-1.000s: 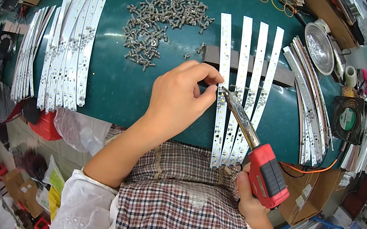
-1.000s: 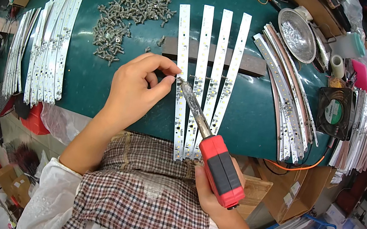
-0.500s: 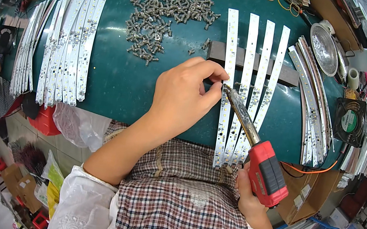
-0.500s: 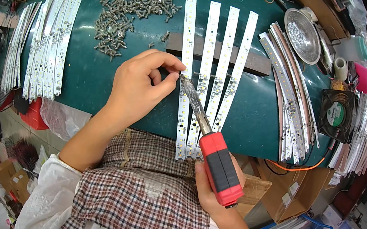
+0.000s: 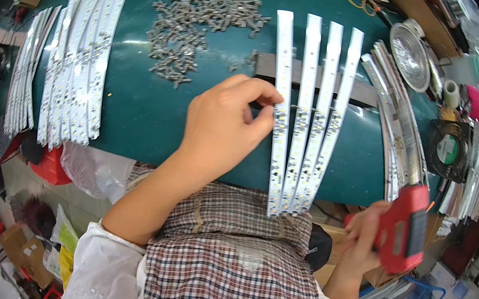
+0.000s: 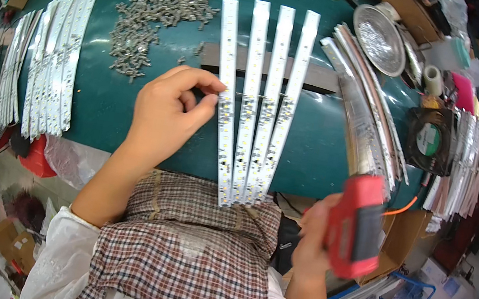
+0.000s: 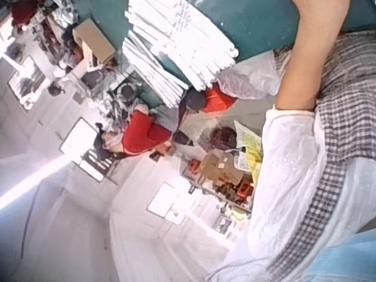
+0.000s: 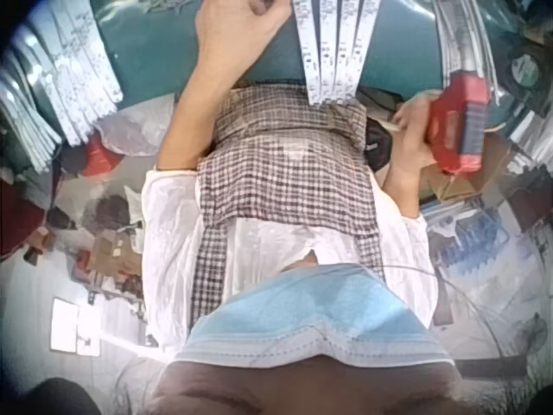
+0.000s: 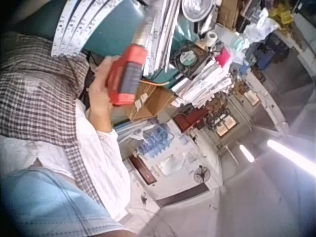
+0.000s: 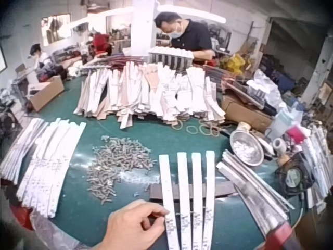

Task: The person arranges LED strips on the table, places small connectors onto the strips by hand, and solders them using a soldering gun.

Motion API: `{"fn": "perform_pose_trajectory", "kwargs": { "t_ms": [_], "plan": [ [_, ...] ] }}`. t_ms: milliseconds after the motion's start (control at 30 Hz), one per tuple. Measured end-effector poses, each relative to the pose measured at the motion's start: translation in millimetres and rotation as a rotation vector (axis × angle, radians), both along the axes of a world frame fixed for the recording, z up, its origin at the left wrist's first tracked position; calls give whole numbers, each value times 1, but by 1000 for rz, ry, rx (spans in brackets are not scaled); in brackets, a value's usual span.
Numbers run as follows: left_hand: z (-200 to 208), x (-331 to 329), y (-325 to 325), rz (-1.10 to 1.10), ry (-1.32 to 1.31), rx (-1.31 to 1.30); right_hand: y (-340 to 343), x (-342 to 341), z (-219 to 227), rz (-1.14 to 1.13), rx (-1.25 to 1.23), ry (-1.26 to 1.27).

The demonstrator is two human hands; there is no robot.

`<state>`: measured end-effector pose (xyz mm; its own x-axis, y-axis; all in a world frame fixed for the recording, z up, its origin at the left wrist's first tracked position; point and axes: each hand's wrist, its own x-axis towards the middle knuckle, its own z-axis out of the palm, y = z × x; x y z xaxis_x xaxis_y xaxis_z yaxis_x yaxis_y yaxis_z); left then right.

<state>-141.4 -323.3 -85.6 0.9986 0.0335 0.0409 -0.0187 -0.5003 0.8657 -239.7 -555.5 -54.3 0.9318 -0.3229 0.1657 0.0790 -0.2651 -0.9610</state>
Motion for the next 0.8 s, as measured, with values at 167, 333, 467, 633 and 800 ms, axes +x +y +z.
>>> {"fn": "perform_pose_trajectory", "kwargs": {
  "t_ms": [167, 333, 467, 633, 800],
  "plan": [
    [3, -4, 1, -9, 30, -7, -49, 61, -6, -326, -500, -45],
    [8, -4, 0, -100, 70, -90, -51, 99, -14, -294, -1091, -77],
    [2, -3, -3, -120, 95, -199, -50, 109, -13, -324, -1139, -12],
    [-1, -2, -7, -129, 75, -235, -75, 104, 3, -329, -885, -88],
    [3, -3, -5, -103, -6, -106, -86, 88, 32, -643, -486, -194]
  ]
}}
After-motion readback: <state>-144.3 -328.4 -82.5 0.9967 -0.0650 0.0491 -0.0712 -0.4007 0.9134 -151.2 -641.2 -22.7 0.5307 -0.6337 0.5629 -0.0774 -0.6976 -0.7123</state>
